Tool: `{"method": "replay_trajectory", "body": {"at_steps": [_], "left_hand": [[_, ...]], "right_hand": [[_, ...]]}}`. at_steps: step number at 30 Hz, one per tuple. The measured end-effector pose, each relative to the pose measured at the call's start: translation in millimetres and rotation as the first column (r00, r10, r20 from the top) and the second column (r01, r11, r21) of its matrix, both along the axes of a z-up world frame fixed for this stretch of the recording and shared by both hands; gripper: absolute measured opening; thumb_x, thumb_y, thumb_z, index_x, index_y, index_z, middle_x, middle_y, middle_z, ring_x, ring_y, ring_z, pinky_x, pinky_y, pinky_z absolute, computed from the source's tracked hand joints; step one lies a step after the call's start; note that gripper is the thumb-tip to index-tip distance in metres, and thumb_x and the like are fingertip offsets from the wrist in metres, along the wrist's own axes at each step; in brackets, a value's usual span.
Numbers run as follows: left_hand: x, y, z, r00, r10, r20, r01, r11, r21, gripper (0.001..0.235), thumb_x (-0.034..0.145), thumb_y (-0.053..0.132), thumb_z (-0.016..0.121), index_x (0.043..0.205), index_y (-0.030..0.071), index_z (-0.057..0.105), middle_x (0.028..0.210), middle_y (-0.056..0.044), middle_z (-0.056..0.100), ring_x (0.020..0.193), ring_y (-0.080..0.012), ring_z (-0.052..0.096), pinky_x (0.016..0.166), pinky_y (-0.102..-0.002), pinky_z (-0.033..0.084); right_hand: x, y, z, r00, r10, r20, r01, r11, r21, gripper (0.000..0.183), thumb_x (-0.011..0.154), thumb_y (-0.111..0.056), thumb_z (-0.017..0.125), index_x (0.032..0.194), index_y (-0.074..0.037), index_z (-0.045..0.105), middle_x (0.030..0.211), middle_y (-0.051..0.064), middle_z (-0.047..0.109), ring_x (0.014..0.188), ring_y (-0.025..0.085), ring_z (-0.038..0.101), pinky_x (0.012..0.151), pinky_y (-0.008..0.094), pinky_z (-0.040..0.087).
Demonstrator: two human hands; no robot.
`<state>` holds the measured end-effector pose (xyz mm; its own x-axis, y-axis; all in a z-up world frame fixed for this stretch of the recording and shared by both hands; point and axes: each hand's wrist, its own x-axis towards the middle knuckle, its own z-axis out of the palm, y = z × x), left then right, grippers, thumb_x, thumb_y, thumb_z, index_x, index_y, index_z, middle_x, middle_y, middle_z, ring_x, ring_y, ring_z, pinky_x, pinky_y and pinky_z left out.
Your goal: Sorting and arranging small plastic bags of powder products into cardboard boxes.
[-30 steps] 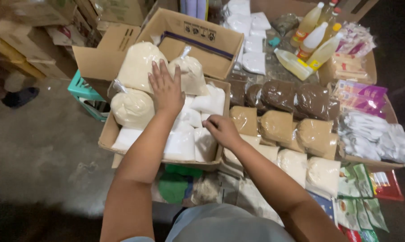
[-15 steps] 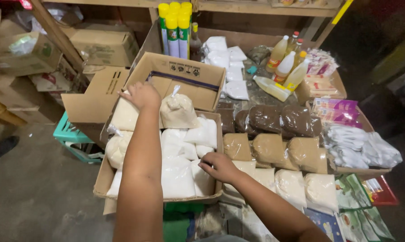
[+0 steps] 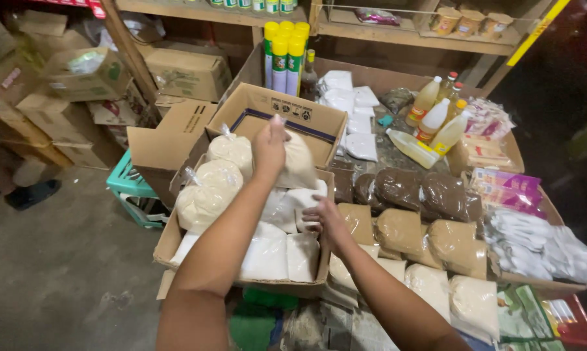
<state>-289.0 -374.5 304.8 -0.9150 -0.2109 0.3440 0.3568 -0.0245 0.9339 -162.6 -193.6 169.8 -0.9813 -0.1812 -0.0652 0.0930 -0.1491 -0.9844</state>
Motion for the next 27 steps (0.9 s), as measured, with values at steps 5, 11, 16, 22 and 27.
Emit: {"method": "replay_trajectory", "body": {"at_steps": [5,11,16,22,27], "left_hand": [[57.1,56.5,-8.1,0.974,-0.222,0.035,0.212,0.96,0.184,0.056,0.106,0.05,0.049,0.085,0.001,0.066,0.077,-0.006,0.067,0.075,-0.0144,0.06,0.077,-0.03,0.049],[129.9,132.6,-47.1,0.943,-0.331,-0.018,0.332,0.941,0.065,0.046,0.106,0.045,0.057,0.091,0.001,0.062,0.092,-0.011,0.065,0.085,-0.0208,0.061,0.082,-0.036,0.05],[189.4,180.3,-100.3,0.977,-0.206,-0.051,0.168,0.897,-0.408,0.05,0.088,0.04,0.077,0.104,-0.004,0.061,0.109,-0.023,0.063,0.099,-0.0356,0.062,0.089,-0.042,0.05],[211.2,224.0,-223.5,0.772,-0.303,0.558,0.541,0.775,-0.328,0.078,0.065,0.048,0.091,0.114,-0.002,0.056,0.106,-0.019,0.068,0.1,-0.0322,0.069,0.089,-0.039,0.055],[223.5,243.8,-239.6,0.726,-0.208,0.656,0.524,0.786,-0.329,0.077,0.061,0.05,0.095,0.105,-0.002,0.057,0.099,-0.019,0.068,0.094,-0.0313,0.068,0.086,-0.04,0.055]], "right_hand": [[34.7,23.4,78.8,0.909,0.204,0.363,0.082,0.766,-0.637,0.09,0.085,-0.077,0.04,0.148,-0.012,0.044,0.129,0.023,0.065,0.11,0.039,0.068,0.089,0.055,0.058],[58.7,137.7,-61.7,0.93,0.315,0.189,-0.03,0.578,-0.815,0.079,0.099,-0.069,0.054,0.151,-0.01,0.048,0.131,0.022,0.066,0.108,0.043,0.07,0.081,0.055,0.059],[114.2,206.7,-108.0,0.915,0.106,0.39,0.24,0.635,-0.734,0.071,0.094,-0.051,0.066,0.146,-0.006,0.049,0.132,0.022,0.064,0.113,0.04,0.068,0.091,0.052,0.059],[165.7,258.7,-102.4,0.851,-0.153,0.502,0.377,0.843,-0.383,0.065,0.087,-0.018,0.074,0.144,-0.005,0.046,0.135,0.019,0.062,0.12,0.036,0.063,0.1,0.052,0.054],[163.7,282.3,-108.8,0.887,-0.311,0.342,0.363,0.927,-0.098,0.064,0.087,-0.008,0.078,0.142,0.004,0.049,0.131,0.021,0.065,0.116,0.031,0.066,0.098,0.043,0.056]]}}
